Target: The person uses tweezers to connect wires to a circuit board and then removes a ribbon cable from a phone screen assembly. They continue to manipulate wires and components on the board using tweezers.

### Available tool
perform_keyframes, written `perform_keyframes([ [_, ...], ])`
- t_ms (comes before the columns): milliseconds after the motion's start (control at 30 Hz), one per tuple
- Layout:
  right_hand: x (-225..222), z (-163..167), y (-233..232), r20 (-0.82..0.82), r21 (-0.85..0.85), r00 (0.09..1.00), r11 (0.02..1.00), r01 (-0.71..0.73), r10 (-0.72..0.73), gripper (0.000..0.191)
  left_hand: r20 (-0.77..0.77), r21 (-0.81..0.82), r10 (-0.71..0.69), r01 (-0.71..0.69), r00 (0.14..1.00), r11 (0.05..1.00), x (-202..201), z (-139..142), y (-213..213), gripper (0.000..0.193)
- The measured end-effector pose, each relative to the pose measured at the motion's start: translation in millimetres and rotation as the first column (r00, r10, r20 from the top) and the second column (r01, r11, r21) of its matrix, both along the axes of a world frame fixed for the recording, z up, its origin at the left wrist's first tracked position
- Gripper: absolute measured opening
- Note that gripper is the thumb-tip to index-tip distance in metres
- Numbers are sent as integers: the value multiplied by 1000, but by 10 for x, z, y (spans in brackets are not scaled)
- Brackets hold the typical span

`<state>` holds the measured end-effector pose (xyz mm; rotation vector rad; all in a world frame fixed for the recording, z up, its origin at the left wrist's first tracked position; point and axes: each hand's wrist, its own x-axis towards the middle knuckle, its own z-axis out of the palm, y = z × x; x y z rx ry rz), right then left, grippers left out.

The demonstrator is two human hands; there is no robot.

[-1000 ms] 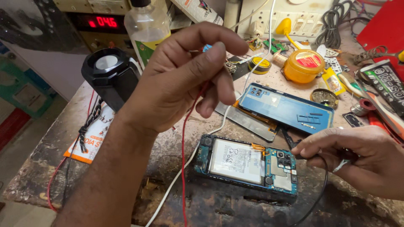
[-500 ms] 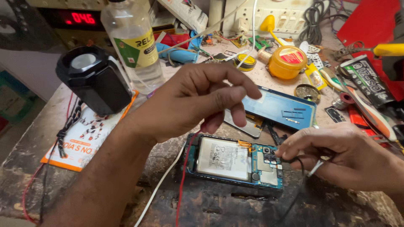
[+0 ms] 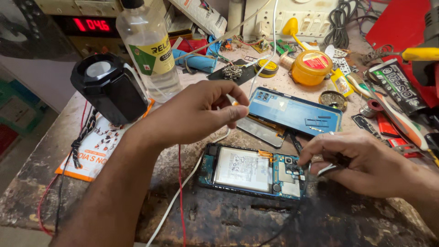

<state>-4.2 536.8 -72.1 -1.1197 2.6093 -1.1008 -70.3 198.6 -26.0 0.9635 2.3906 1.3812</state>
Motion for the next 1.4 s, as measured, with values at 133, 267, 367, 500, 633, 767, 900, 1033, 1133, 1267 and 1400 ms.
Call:
perform_keyframes([
  [133,47,32,-5,166,191,948,952,240,-273,22,-14,0,-55,55,998,998,-2,-57,88,25],
  [267,95,63,-37,71,-18,997,1000,19,-17,24,256,275,-278,206,926,939,77,-108,191,20],
  [367,97,54,-94,64,-75,994,994,-81,86,25,262,377,-351,240,899,895,174,-113,204,15],
  [500,105,58,-106,150,-47,988,998,-36,42,25,220,362,-323,230,921,903,201,-104,245,17],
  [633,110,25,-126,207,32,976,998,57,-63,23,197,393,-313,217,929,893,144,-129,259,24],
  [767,73,24,-140,29,-57,999,998,-37,39,23,180,407,-282,189,942,893,70,-146,236,26],
  [900,34,32,-138,-52,-83,997,994,-68,64,21,118,391,-243,180,963,903,56,-157,246,24],
  [1033,68,-4,-156,100,46,982,987,156,-160,21,-166,330,-325,363,931,871,123,-175,330,23],
  [1133,85,2,-162,50,-97,998,995,30,-26,19,-110,-126,-85,71,990,989,222,-199,386,18],
  [1267,94,-13,-192,152,16,974,985,170,-170,20,-349,51,-323,362,880,931,279,-221,445,22],
  [1400,70,-50,-191,273,45,930,968,245,-248,25,-280,55,-338,366,899,929,312,-269,498,29],
])
